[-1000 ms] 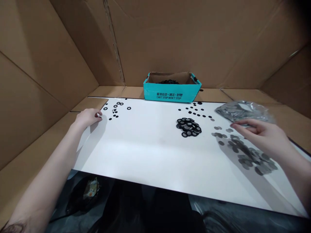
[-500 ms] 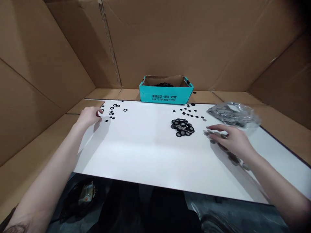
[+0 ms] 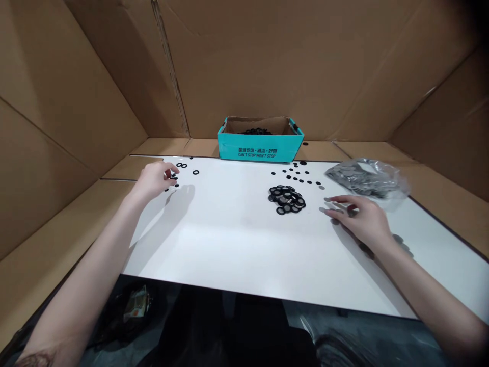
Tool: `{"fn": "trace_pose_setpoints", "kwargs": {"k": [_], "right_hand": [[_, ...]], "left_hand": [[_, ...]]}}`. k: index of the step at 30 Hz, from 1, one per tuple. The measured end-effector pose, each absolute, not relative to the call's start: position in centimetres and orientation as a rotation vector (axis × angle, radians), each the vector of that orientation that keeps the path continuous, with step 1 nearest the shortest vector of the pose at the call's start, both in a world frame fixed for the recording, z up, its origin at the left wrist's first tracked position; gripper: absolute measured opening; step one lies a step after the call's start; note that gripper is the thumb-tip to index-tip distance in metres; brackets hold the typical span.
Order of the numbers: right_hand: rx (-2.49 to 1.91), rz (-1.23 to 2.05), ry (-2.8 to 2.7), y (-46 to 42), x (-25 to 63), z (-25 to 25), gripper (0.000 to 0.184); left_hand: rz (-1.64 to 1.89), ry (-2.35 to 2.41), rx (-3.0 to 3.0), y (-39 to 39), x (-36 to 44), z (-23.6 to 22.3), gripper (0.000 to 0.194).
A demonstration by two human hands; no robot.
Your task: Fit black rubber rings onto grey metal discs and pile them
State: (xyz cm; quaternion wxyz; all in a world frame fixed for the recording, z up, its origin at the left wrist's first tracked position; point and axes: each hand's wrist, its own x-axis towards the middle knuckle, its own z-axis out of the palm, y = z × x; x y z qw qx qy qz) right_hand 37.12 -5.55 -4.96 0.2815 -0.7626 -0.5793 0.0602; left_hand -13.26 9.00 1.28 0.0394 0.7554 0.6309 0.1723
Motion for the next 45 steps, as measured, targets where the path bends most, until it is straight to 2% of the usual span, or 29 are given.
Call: {"fn": "trace_pose_setpoints", "kwargs": {"k": [6, 11, 15, 21, 24, 27, 39, 45], "right_hand": [[-2.138, 0.104, -1.462, -7.9, 39.5, -4.5, 0.031], [-2.291, 0.029, -1.506, -10.6, 42.3, -5.3, 0.043], [-2.239, 0.105, -1.527, -12.0, 41.3, -5.2, 0.036], [-2.216, 0.028, -1.506, -12.5, 41.2, -4.2, 0.035], [-2.242, 0.100, -1.551, -13.0, 42.3, -4.3, 0.038], [-2.195, 0.153, -1.592, -13.6, 42.3, -4.5, 0.031], [-2.183, 0.222, -1.378, -12.2, 41.0, -3.7, 0.021], [-2.162, 0.122, -1.255, -11.8, 40.7, -3.1, 0.032]], "left_hand": [[0.621, 1.822, 2.325, 7.7, -11.6, 1.7, 0.028], [0.644, 1.754, 2.349, 7.3, -10.6, 1.3, 0.026], [0.680, 1.683, 2.368, 7.4, -9.9, 0.9, 0.025], [0.693, 1.620, 2.400, 7.1, -9.2, 1.0, 0.024], [0.700, 1.601, 2.408, 7.0, -9.1, 1.1, 0.024], [0.703, 1.584, 2.406, 7.1, -8.9, 1.2, 0.024], [0.724, 1.505, 2.377, 7.3, -8.5, 1.3, 0.027], [0.745, 1.463, 2.301, 7.5, -7.5, 1.5, 0.028]]}}
